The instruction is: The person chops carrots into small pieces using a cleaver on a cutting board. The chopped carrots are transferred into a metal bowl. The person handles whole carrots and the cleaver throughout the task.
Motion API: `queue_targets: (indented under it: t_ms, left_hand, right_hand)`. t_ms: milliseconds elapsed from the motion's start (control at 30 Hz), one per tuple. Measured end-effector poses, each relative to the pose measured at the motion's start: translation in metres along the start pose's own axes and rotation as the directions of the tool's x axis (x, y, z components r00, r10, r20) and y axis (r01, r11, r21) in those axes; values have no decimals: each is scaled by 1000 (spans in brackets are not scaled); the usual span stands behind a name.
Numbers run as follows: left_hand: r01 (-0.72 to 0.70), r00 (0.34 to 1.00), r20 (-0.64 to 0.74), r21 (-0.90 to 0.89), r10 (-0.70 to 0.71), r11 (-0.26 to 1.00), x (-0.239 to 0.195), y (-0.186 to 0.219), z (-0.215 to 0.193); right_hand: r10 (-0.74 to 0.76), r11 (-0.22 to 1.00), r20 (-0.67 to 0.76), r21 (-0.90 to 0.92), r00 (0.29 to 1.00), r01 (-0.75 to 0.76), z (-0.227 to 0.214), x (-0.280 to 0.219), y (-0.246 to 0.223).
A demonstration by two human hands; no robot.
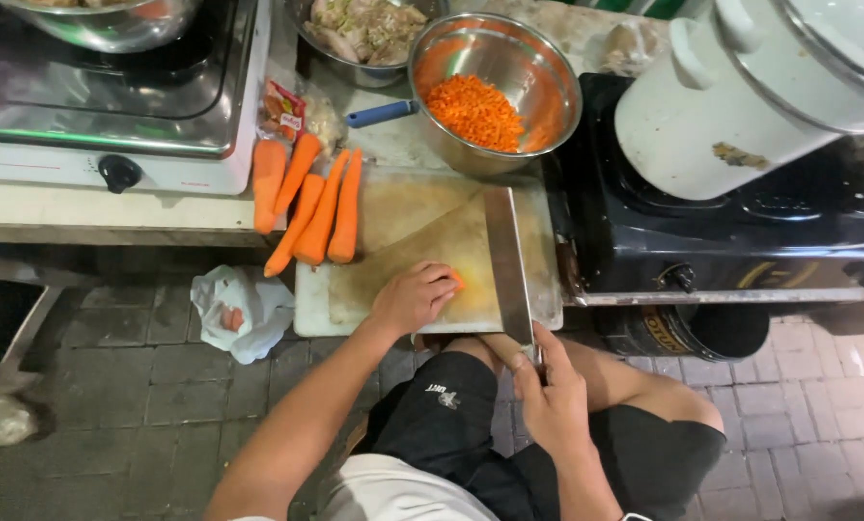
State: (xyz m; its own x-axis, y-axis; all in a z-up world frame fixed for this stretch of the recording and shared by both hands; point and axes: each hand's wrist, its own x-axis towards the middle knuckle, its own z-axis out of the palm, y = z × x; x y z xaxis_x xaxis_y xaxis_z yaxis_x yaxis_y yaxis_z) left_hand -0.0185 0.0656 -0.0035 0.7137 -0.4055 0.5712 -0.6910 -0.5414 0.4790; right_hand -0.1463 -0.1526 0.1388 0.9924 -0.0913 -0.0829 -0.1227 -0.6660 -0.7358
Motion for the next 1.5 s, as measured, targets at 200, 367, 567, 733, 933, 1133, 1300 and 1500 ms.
queue_targets:
  t_ms: [200,367,567,733,933,1133,1300,1500]
  left_hand:
    - [-49,999,-6,-4,49,999,13,11,-16]
    - [-42,992,112,-67,49,997,18,6,-18]
    - [9,991,132,-114,6,993,29,4,-20]
    - [63,986,162,-116,-43,991,25,-3,-13]
    - [60,985,170,-139,-36,988,19,-8,-7]
    - [55,988,148,-130,-36,990,26,-1,-13]
    - [5,999,53,-114,1,993,32,8,-24]
    - [35,995,93,-51,-30,998,14,2,-13]
  right_hand:
    - [54,988,274,-153,960,-12,12,41,5]
    - [231,969,391,-170,891,-177,11,63,-2]
    - [140,985,498,-161,856,-68,9,70,14]
    - [262,954,574,-278,776,-116,7,78,13]
    - [323,900,554,-432,767,-67,42,92,22]
    - [249,921,501,-386,829,-43,57,123,-2]
    - [260,939,487,-330,834,-100,37,111,-21]
    - [194,919,471,-395,861,9,30,86,-16]
